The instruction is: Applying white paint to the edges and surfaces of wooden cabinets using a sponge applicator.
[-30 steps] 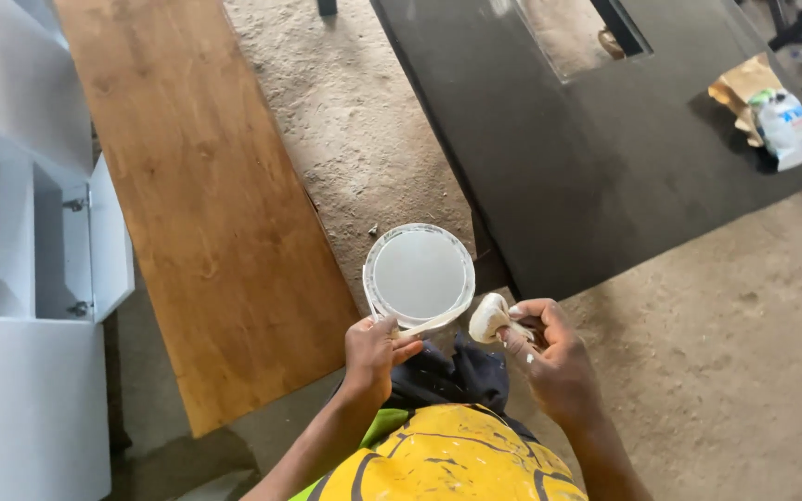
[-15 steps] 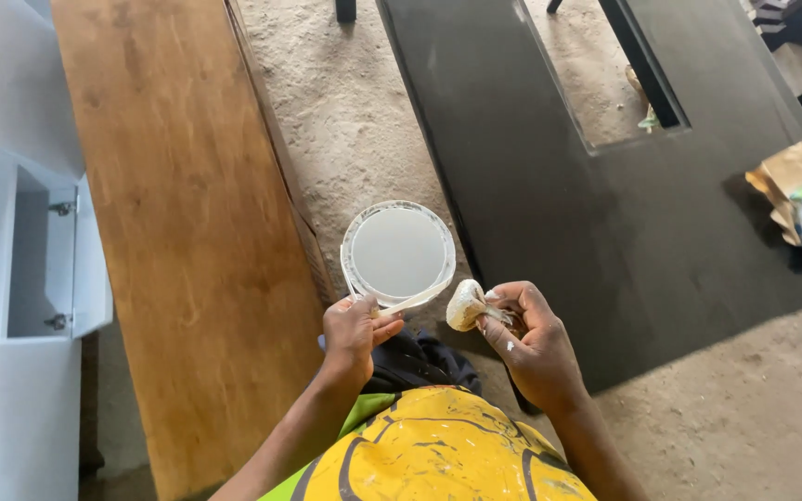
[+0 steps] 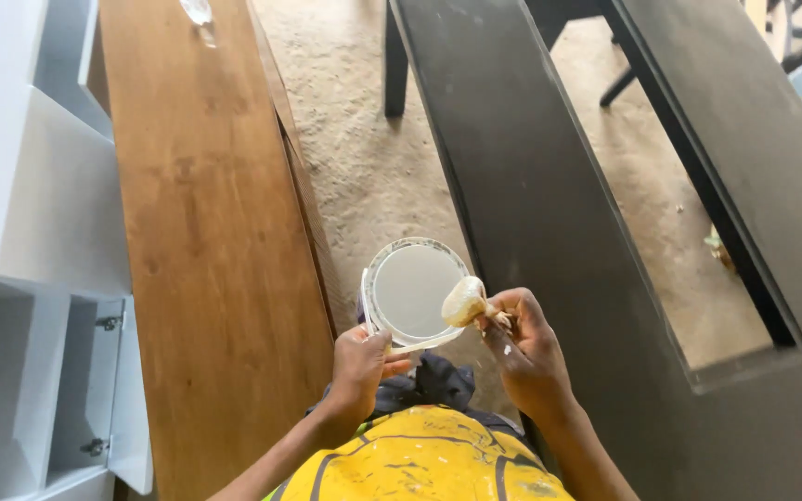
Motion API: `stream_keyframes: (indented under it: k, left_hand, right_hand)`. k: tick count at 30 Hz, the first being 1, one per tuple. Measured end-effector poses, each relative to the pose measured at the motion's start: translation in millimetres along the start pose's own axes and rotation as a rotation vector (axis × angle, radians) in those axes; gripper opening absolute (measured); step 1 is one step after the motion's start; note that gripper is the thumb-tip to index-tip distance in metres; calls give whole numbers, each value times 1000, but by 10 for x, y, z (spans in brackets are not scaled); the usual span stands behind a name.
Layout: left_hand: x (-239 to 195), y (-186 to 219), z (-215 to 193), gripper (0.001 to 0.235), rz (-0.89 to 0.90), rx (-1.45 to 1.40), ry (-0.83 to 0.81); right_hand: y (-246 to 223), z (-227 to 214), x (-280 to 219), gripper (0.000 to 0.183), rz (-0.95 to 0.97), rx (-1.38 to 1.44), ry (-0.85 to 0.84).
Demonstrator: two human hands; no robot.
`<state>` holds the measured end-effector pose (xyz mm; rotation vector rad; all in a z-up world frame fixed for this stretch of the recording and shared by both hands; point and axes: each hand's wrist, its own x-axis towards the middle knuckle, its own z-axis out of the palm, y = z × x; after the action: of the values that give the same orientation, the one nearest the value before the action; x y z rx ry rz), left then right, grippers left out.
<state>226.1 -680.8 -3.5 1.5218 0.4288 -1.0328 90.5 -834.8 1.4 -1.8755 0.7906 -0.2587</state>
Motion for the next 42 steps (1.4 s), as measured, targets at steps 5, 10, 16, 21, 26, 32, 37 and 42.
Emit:
stream_keyframes:
  k: [5,10,16,21,26,32,37,42]
  left_hand:
    - [671,565,158,35,10,-124,82]
    - [1615,960,314,27,21,-215,143]
    - [2086,1796,474,35,2,-182,179]
    - [2449,2532,361,35,38,-215,148]
    - [3401,3174,175,34,52,-318,154]
    - [4340,4512,-208,32,41,-388,164]
    - [4652,5725,-549,50,-104,-250,158]
    - [5185,6571,-682,39,57,-417,213]
  right_hand:
    - [-11,-48,831,14,-60,62,14]
    - [130,-45,1687,13,-116,299,0]
    - [14,24,2869,13,-88,324,-70]
    - [-367,262,3836,16,-114,312,-129]
    - [-766,832,5020,16,-149,302,-255]
    - [-1627,1649,6591,18,-202,170,-355]
    - [-2332,2086,7590,20,-150,43,-383]
    - [-2620,2480,8577,18,-166,187,-429]
